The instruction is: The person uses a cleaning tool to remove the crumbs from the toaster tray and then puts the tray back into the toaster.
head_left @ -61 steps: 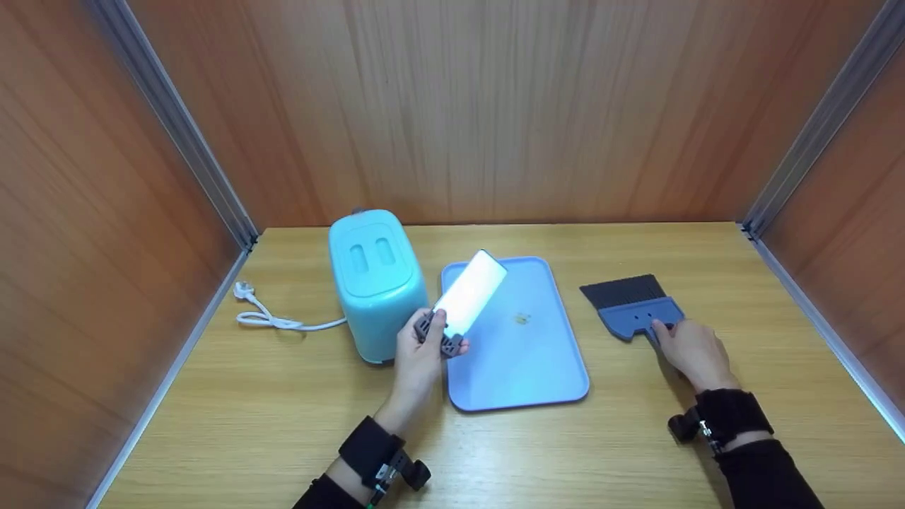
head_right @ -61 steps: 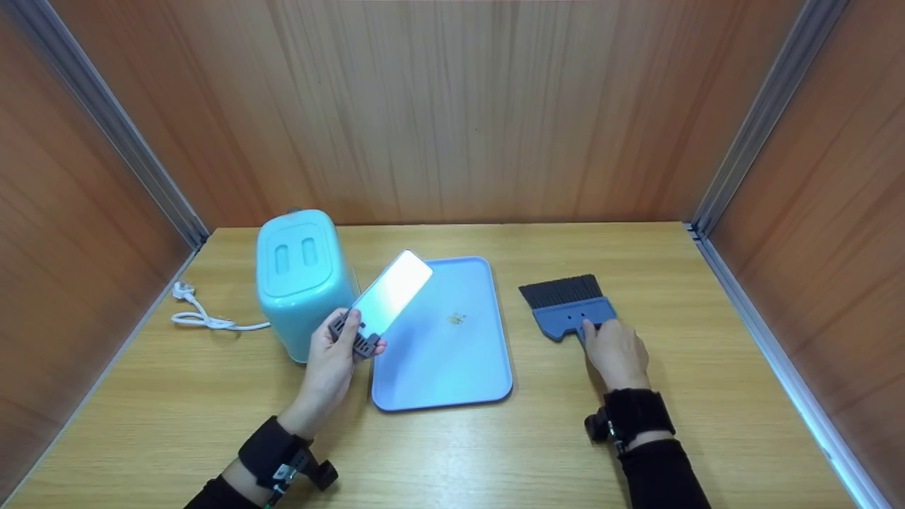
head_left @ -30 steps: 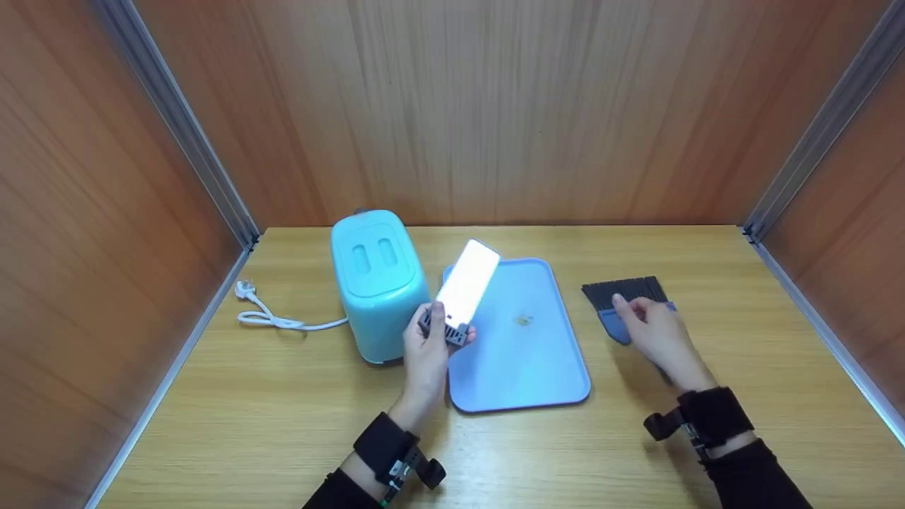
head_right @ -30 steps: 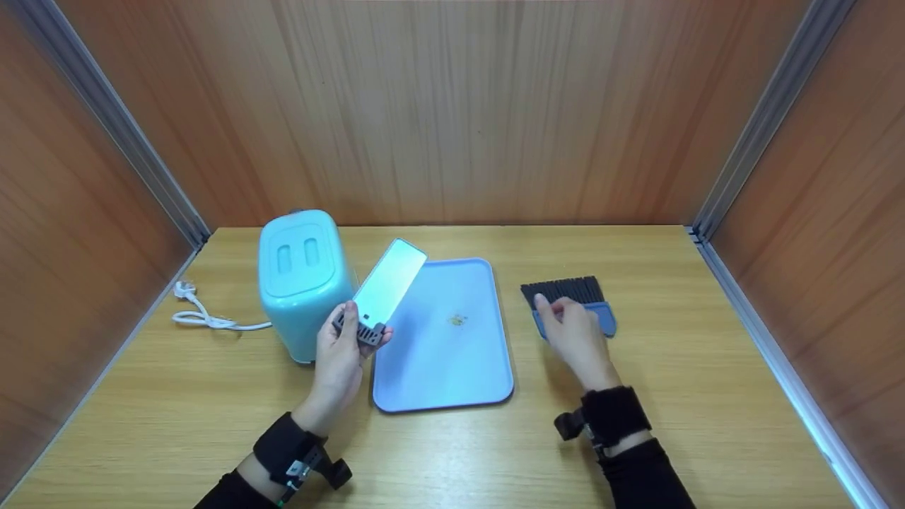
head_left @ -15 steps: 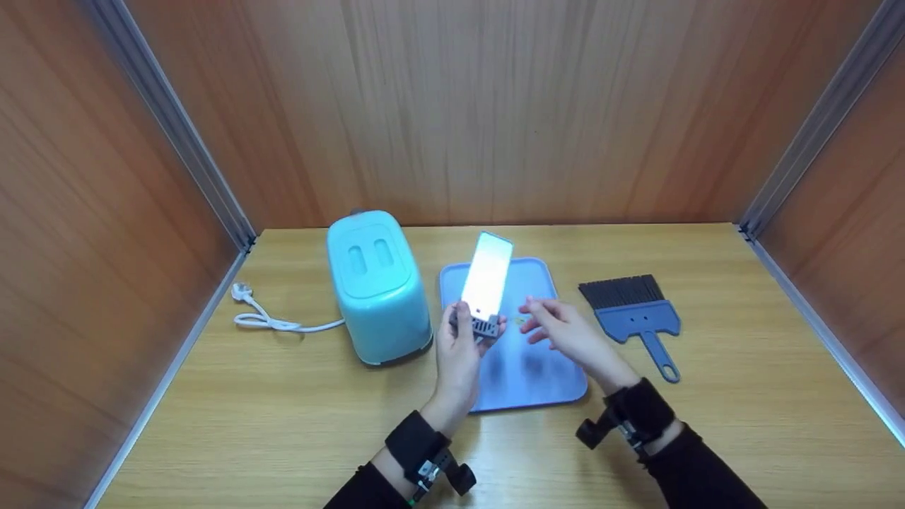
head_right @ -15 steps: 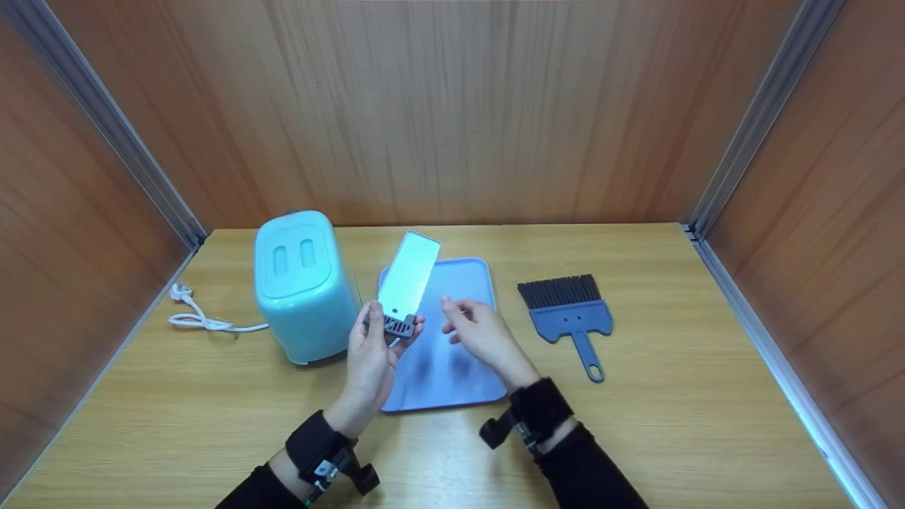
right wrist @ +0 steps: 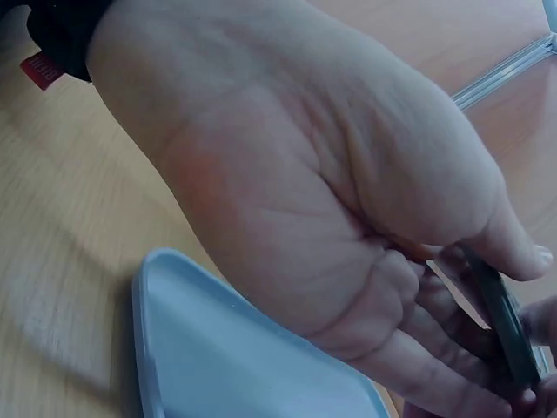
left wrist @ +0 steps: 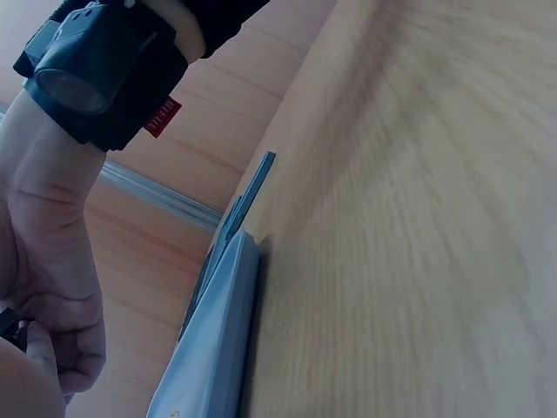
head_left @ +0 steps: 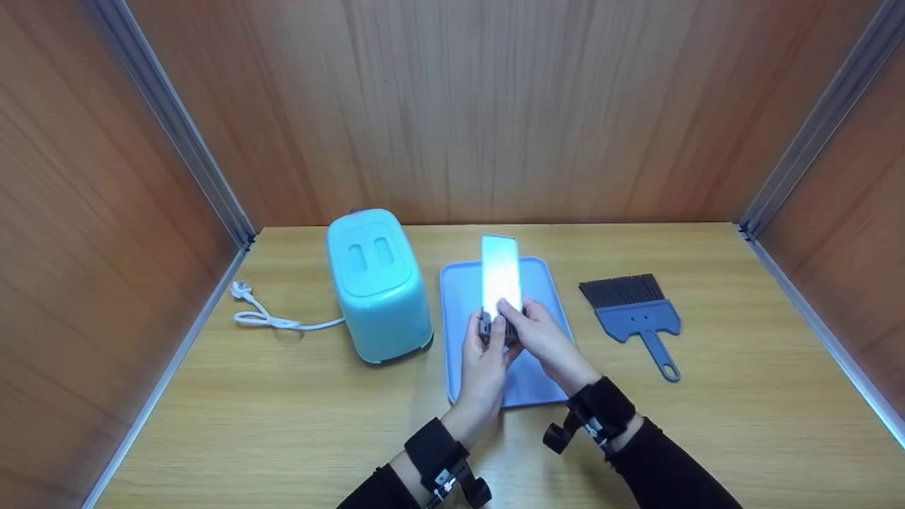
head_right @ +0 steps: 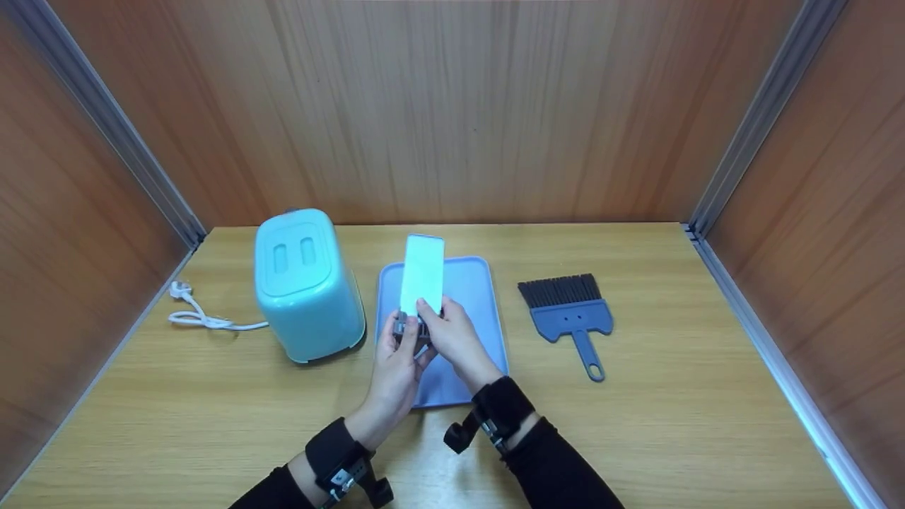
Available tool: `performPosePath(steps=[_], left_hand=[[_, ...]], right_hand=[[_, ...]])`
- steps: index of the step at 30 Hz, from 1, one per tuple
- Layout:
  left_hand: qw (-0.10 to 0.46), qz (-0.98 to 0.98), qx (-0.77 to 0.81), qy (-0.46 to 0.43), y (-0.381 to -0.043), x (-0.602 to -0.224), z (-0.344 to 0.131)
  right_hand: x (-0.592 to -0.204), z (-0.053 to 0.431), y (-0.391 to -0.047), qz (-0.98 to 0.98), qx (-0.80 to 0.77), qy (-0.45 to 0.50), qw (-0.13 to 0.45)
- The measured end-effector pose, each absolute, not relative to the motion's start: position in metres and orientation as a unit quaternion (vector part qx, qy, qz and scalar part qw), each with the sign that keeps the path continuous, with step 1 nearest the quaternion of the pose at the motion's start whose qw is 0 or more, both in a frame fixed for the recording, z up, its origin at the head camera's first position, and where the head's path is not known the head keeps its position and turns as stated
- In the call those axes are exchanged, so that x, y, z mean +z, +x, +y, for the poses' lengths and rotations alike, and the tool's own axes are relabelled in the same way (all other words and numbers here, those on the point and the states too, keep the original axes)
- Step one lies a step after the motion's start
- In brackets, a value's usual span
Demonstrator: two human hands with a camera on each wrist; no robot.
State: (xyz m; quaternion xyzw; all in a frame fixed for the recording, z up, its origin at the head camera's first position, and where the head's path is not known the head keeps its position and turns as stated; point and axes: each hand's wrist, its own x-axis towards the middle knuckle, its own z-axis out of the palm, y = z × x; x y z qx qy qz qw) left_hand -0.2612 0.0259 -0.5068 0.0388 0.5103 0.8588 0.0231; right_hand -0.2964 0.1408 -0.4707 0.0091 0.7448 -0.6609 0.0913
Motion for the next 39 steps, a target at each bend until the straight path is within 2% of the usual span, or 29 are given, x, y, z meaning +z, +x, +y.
performPosePath(steps=[10,19,39], left_hand=[[0.041,0.584,0.809,0.048,-0.261,-0.510,0.018],[0.031,0.689,0.720,0.077,-0.270,-0.506,-0.012],[-0.292,0.845,0.360,0.267,-0.268,-0.461,-0.098]], right_hand=[[-0.471,0.139,-0.295,0.735,-0.672,0.019,0.092],[-0.470,0.144,-0.293,0.741,-0.665,0.005,0.087],[-0.476,0.150,-0.274,0.719,-0.666,-0.062,0.191]])
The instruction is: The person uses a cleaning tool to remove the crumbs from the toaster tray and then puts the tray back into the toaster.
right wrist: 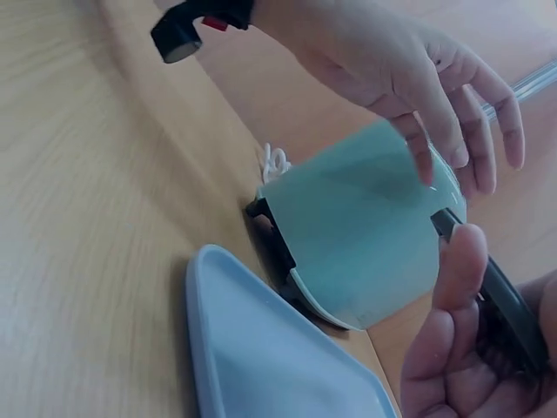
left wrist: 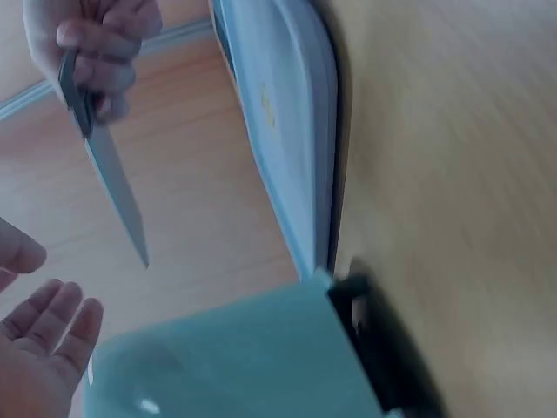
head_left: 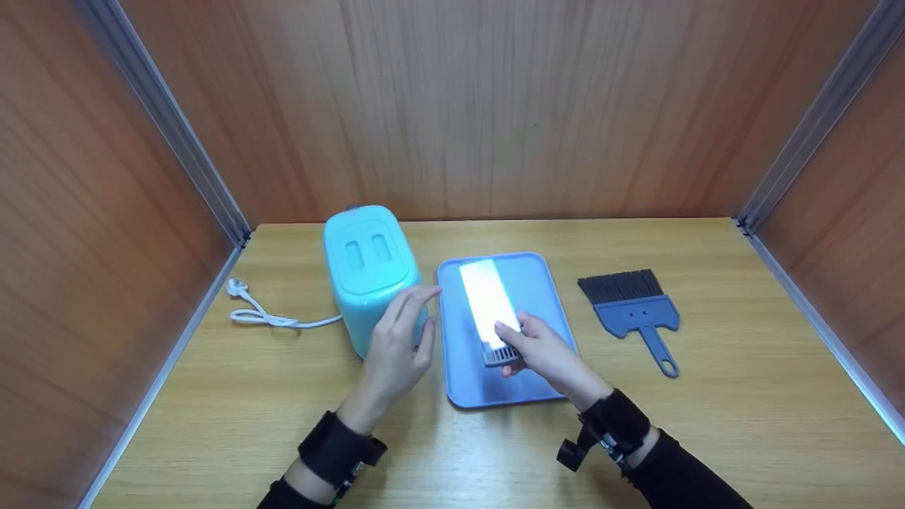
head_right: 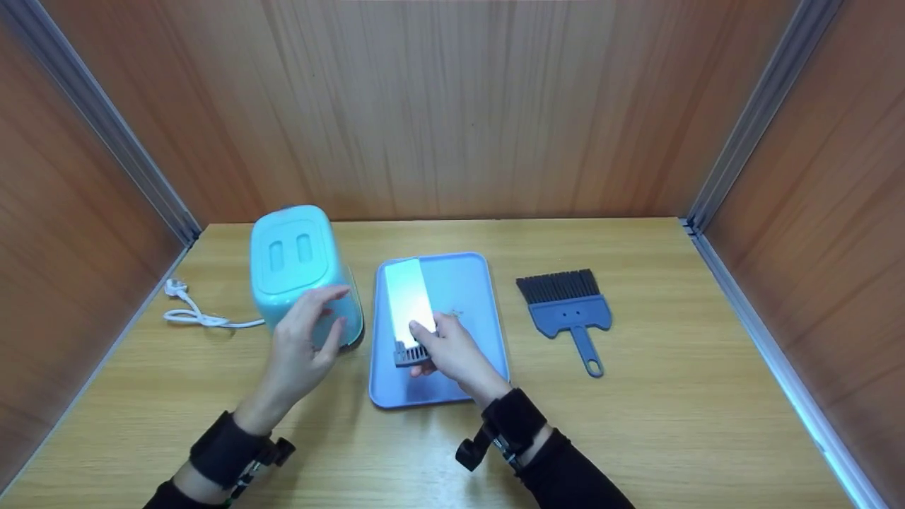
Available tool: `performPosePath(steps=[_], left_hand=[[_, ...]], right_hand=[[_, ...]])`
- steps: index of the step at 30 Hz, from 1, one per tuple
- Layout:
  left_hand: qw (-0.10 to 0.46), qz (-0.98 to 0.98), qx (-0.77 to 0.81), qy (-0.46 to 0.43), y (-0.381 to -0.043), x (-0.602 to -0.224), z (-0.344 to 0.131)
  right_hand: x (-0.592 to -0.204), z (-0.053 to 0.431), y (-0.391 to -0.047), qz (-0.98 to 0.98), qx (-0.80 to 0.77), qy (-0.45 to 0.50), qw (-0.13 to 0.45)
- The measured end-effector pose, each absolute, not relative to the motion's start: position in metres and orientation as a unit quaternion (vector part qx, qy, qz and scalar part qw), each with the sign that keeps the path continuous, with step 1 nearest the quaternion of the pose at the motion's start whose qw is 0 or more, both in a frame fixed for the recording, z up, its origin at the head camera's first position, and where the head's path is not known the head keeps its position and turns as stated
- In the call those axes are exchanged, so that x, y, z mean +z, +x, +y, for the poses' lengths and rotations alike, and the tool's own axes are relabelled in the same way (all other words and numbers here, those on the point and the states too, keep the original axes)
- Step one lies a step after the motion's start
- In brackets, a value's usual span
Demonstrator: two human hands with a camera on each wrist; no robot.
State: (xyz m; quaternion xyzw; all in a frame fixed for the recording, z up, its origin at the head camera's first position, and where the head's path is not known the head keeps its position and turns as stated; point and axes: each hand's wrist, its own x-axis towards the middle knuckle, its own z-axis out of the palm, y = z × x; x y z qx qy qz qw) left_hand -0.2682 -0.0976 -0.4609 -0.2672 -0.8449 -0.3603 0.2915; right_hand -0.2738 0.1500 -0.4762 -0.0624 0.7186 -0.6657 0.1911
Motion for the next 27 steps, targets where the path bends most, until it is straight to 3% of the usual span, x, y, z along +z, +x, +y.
performPosePath(steps=[7,15,27], left_hand=[[0.347,-0.861,-0.285,-0.240,-0.278,-0.450,-0.126],[0.290,-0.912,-0.238,-0.165,-0.291,-0.456,-0.147],[0.274,-0.915,-0.246,-0.165,-0.294,-0.464,-0.153]], right_hand=[[-0.480,0.151,-0.257,0.721,-0.654,-0.071,0.218],[-0.494,0.139,-0.235,0.694,-0.662,-0.084,0.272],[-0.514,0.103,-0.207,0.687,-0.642,-0.073,0.332]])
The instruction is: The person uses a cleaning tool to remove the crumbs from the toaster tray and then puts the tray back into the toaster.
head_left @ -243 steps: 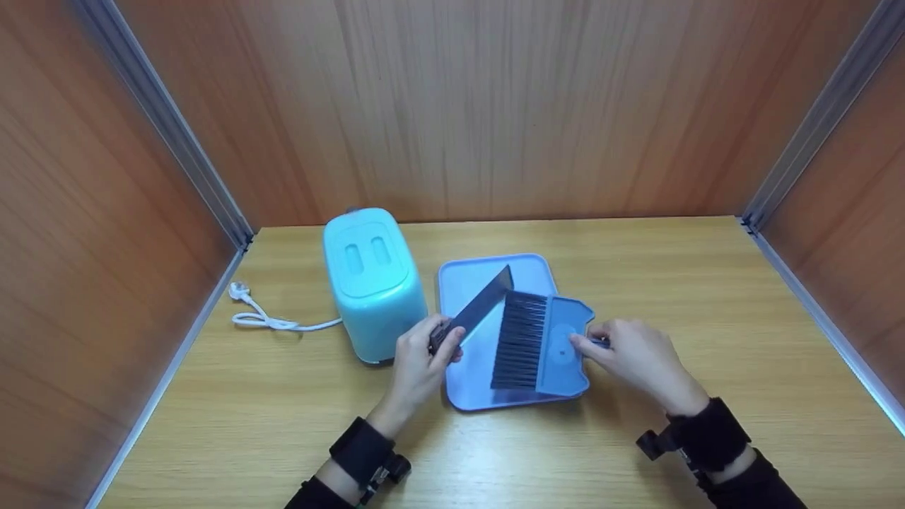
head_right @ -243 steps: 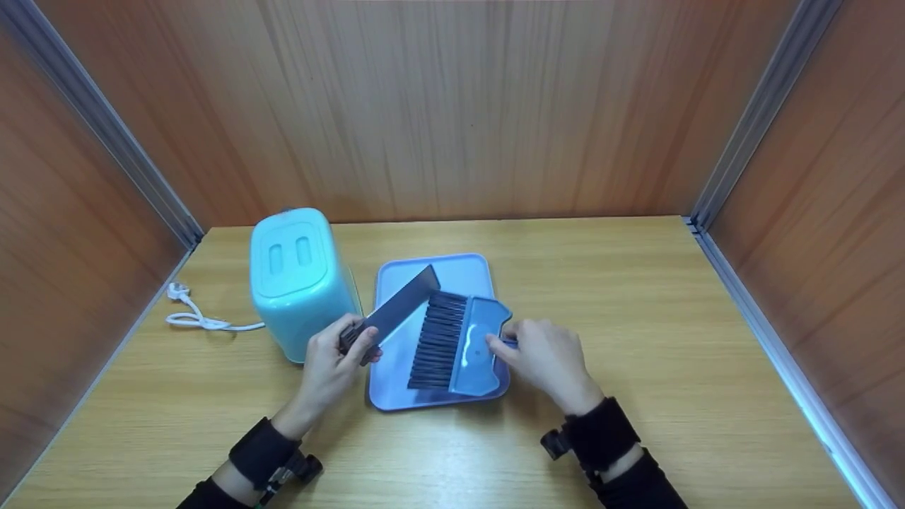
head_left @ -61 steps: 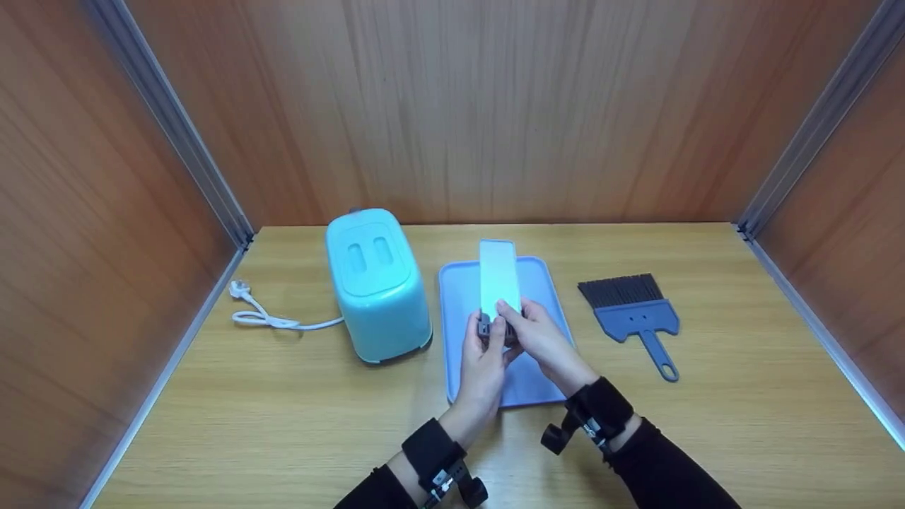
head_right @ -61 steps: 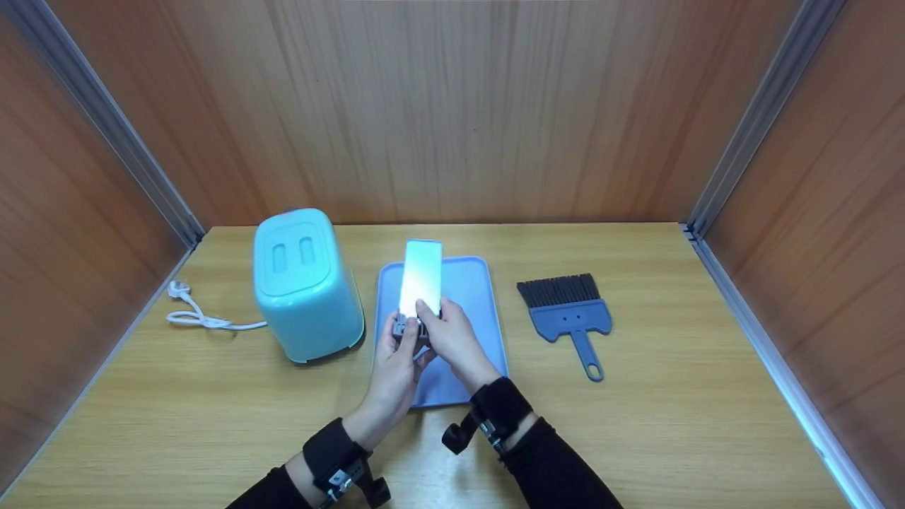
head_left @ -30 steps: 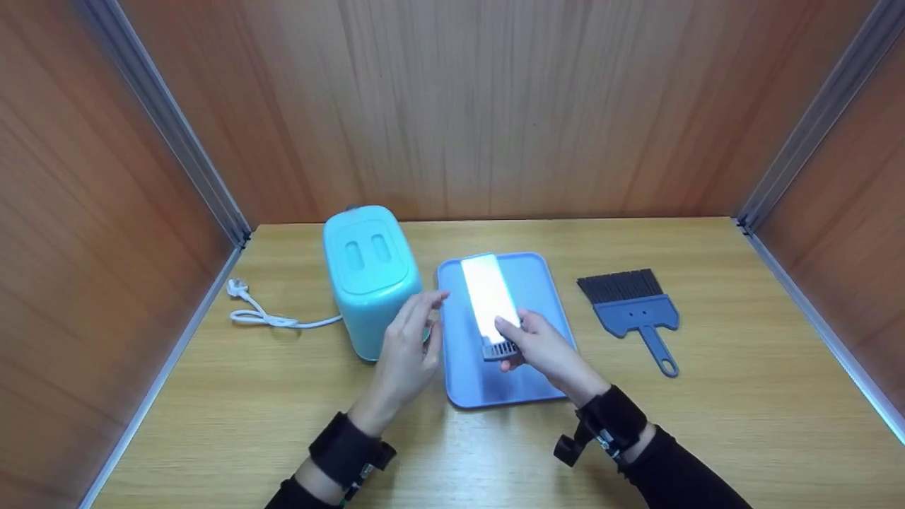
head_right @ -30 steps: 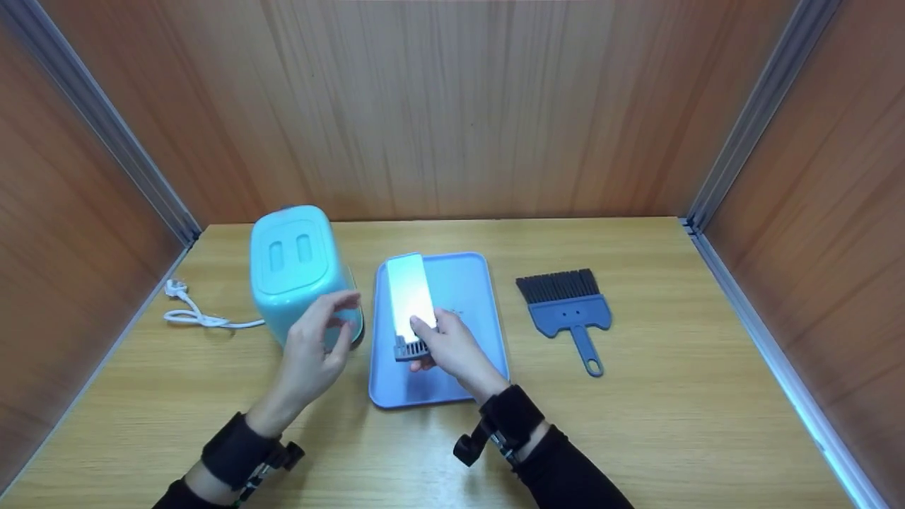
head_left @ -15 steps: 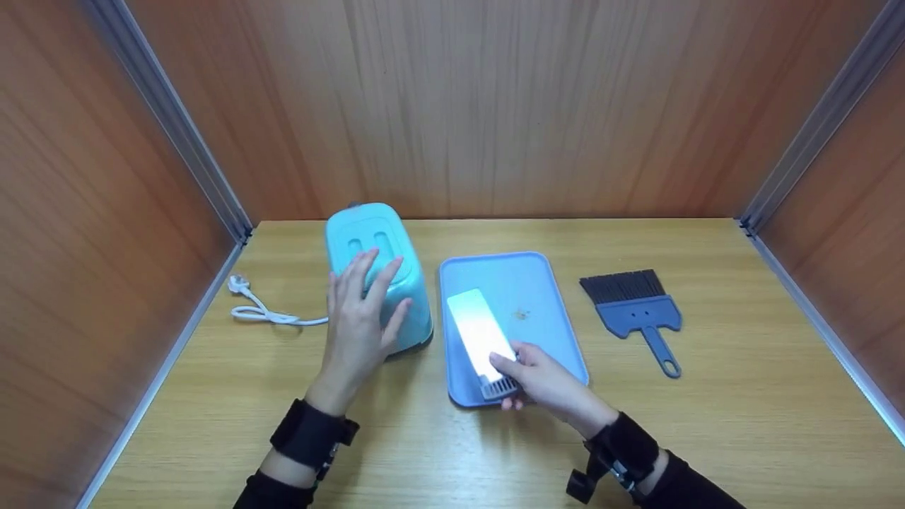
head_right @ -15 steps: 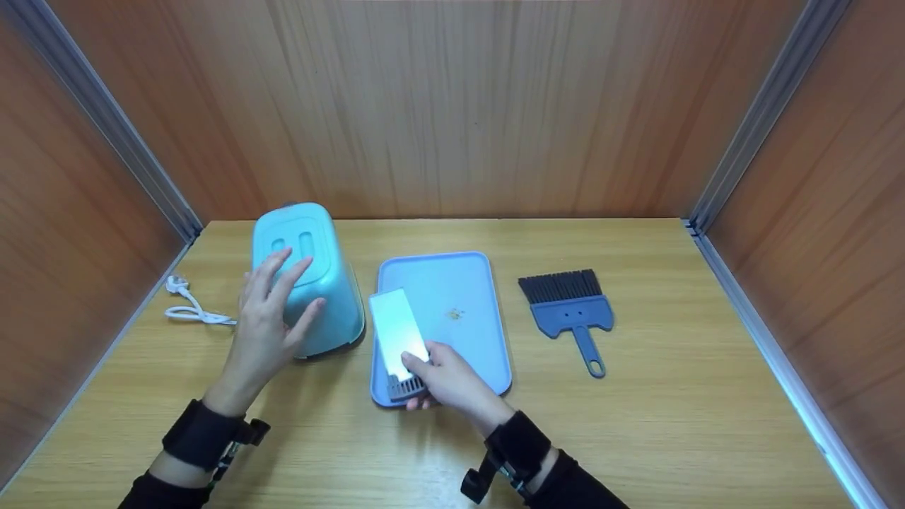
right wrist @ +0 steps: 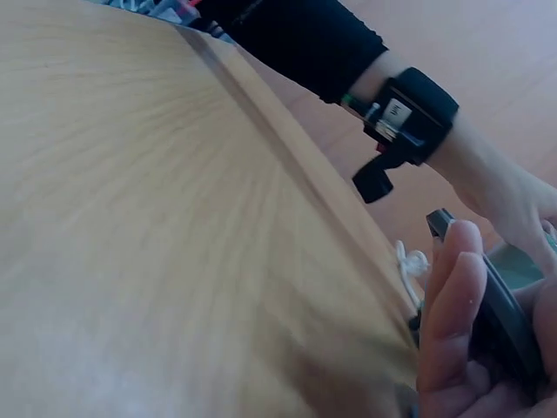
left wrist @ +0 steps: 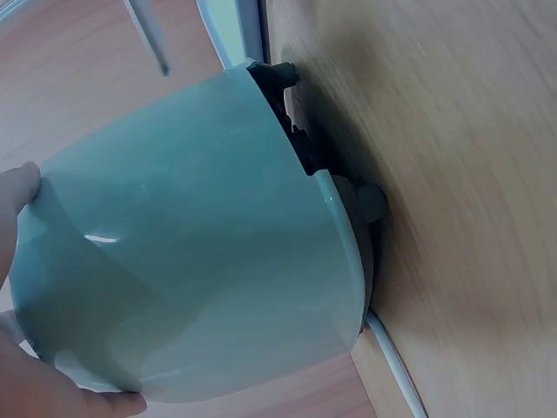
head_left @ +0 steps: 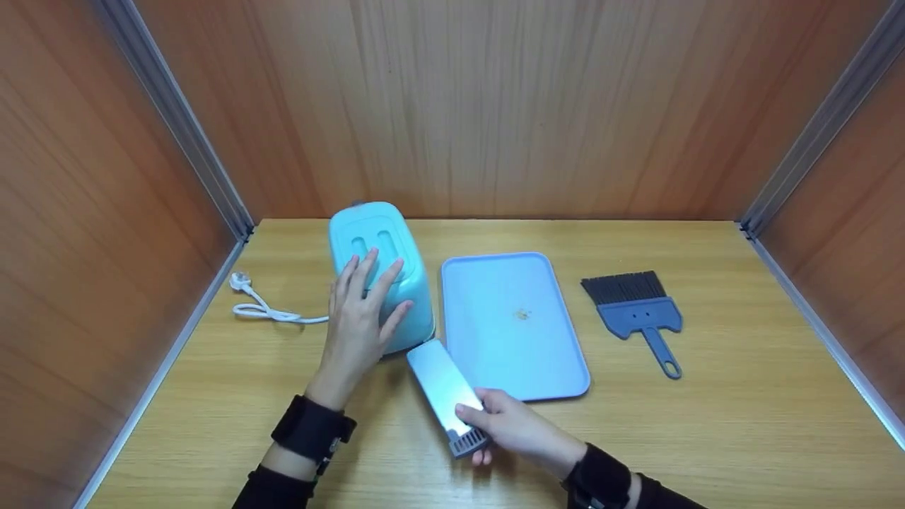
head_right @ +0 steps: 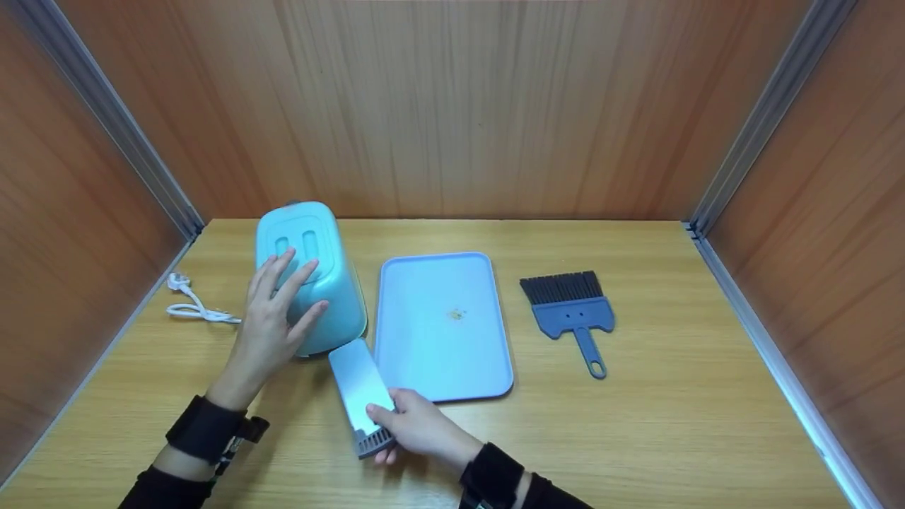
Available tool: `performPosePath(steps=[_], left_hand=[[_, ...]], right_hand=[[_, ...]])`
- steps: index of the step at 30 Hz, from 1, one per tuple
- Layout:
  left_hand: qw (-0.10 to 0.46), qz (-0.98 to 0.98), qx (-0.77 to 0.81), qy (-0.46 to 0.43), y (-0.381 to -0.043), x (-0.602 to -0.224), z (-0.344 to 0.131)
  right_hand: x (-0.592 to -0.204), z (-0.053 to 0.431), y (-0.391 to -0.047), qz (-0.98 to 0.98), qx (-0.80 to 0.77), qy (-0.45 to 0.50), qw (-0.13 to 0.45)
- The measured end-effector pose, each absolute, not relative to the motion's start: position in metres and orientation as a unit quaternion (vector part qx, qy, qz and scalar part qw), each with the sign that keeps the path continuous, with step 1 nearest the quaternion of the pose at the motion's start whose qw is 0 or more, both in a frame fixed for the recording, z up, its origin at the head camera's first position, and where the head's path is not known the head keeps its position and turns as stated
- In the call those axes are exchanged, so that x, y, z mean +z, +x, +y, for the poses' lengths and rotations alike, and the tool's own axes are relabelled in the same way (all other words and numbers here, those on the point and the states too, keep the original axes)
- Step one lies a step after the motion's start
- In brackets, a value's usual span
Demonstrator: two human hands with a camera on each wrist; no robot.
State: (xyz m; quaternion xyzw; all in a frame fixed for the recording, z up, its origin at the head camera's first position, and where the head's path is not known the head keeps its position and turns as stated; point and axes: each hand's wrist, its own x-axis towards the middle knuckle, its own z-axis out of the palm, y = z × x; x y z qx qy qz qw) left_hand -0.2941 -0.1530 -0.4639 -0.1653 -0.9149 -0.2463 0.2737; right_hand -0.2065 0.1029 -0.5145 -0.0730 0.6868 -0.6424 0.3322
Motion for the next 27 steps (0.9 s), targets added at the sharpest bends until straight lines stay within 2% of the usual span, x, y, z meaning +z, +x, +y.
performPosePath(steps=[8,27], left_hand=[[0.305,-0.907,-0.217,-0.193,-0.291,-0.472,-0.154],[0.317,-0.901,-0.216,-0.202,-0.287,-0.479,-0.159]], right_hand=[[-0.522,0.080,-0.206,0.683,-0.643,-0.071,0.339],[-0.538,0.036,-0.208,0.653,-0.693,-0.037,0.302]])
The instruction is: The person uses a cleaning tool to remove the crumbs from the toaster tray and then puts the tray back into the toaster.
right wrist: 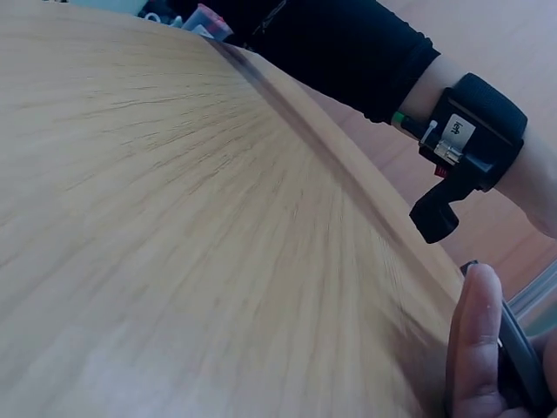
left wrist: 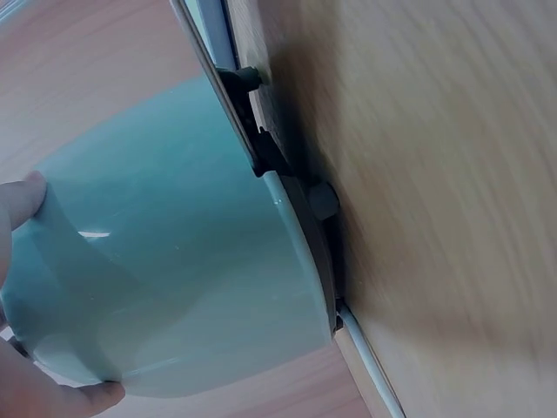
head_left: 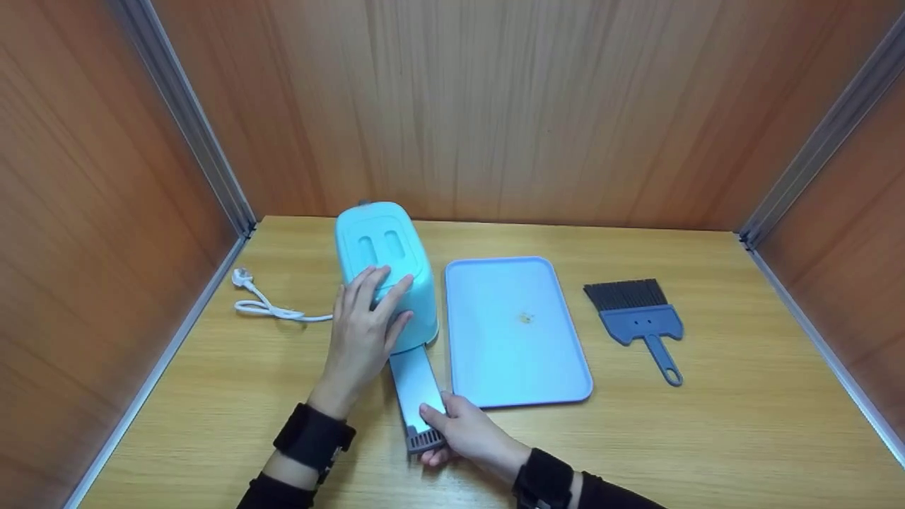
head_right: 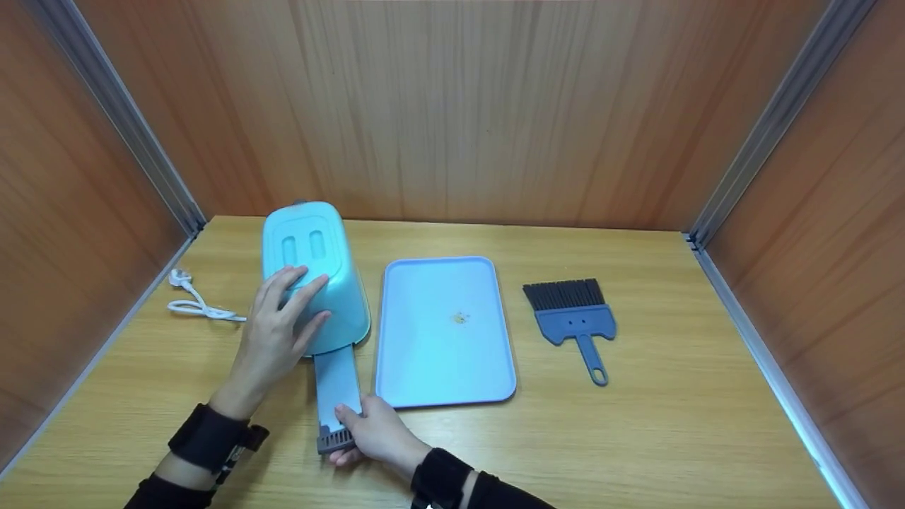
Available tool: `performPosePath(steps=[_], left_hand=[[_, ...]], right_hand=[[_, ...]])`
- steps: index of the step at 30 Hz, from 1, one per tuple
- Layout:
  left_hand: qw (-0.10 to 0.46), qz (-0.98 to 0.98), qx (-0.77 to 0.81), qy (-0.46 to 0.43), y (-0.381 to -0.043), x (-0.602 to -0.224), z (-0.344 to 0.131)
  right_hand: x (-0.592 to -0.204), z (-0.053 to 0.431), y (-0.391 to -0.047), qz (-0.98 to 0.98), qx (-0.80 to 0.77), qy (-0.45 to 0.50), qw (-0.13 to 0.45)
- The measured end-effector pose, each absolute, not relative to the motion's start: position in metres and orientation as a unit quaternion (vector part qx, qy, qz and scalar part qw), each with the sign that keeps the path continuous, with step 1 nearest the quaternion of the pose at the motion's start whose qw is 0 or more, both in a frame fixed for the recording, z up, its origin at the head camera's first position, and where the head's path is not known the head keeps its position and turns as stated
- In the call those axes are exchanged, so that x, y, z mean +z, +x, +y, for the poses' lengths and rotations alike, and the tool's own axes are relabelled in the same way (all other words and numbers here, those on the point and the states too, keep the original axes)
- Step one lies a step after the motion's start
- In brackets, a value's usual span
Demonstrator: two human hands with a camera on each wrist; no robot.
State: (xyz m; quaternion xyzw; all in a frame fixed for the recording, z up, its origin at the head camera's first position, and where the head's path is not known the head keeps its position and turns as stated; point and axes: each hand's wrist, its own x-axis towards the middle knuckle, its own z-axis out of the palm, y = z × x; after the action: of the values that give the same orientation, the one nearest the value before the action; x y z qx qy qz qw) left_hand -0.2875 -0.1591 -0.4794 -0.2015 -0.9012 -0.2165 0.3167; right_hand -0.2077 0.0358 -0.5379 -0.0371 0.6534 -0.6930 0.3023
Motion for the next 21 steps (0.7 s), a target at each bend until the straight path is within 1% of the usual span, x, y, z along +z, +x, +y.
performPosePath(steps=[9,21], left_hand=[[0.302,-0.909,-0.214,-0.191,-0.286,-0.476,-0.157],[0.310,-0.907,-0.212,-0.190,-0.284,-0.477,-0.157]], right_hand=[[-0.538,0.025,-0.219,0.664,-0.691,-0.053,0.282],[-0.537,0.009,-0.233,0.670,-0.697,-0.042,0.251]])
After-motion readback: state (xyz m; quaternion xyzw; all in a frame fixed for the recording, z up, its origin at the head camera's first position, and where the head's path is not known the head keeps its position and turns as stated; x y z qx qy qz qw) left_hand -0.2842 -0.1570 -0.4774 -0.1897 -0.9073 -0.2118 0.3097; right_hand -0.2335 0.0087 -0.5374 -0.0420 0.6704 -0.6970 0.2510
